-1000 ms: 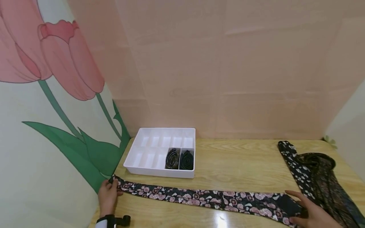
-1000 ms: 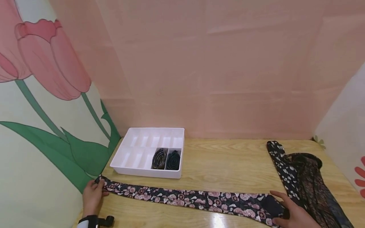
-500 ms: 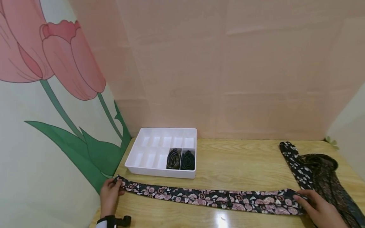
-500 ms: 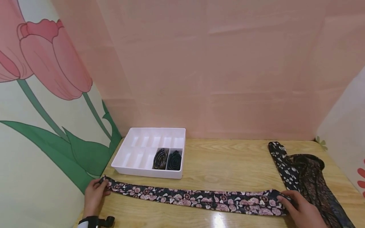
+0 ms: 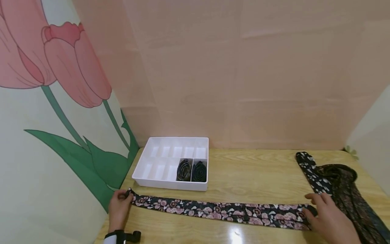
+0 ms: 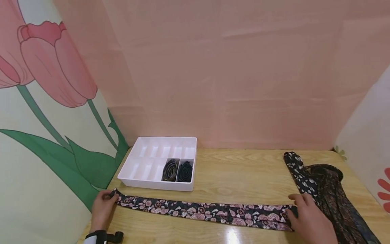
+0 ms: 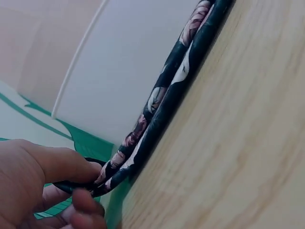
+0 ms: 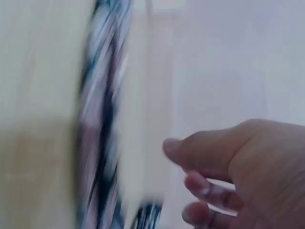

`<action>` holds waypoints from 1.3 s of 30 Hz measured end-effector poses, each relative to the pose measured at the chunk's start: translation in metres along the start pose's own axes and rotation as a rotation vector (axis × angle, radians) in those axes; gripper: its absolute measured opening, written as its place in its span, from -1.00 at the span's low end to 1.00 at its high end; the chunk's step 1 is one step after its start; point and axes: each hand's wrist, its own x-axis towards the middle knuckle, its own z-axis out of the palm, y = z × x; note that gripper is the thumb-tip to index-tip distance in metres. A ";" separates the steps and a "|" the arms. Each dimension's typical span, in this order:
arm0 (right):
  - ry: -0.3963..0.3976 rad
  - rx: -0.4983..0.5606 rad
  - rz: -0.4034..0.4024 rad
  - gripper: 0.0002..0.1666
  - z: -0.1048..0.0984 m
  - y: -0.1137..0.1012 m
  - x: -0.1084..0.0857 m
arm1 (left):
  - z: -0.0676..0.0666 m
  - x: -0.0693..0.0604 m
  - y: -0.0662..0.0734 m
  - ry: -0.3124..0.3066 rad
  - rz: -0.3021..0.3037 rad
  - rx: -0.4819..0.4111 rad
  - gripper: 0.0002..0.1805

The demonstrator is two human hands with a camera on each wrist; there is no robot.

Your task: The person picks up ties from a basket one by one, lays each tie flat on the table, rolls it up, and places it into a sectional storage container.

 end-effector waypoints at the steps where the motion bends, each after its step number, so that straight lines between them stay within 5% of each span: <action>1: 0.021 0.012 -0.045 -0.46 -0.002 -0.019 0.000 | 0.000 0.000 0.000 -0.016 -0.015 -0.029 -0.62; 6: 0.069 0.105 -0.374 -0.81 0.010 -0.116 -0.001 | 0.001 -0.001 0.005 -0.069 -0.051 -0.089 -0.64; 10: 0.050 0.154 -0.668 -0.86 0.034 -0.182 0.000 | 0.003 -0.002 0.010 -0.039 0.019 0.026 -0.70; 13: -0.022 0.191 -0.775 -0.86 0.054 -0.222 0.002 | 0.005 -0.002 0.011 -0.036 0.063 0.056 -0.72; 16: -0.090 0.188 -0.800 -0.77 0.072 -0.250 0.005 | 0.009 -0.001 0.010 -0.045 0.103 0.076 -0.73; 26: 0.103 0.135 -0.890 -0.58 0.108 -0.270 0.012 | 0.016 -0.006 0.012 -0.102 0.199 0.117 -0.76; 33: 0.015 0.180 -0.839 -0.60 0.114 -0.266 0.019 | 0.019 -0.007 0.015 -0.187 0.178 0.175 -0.83; 39: 0.002 0.194 -0.842 -0.60 0.117 -0.264 0.020 | 0.020 -0.010 0.016 -0.184 0.178 0.235 -0.86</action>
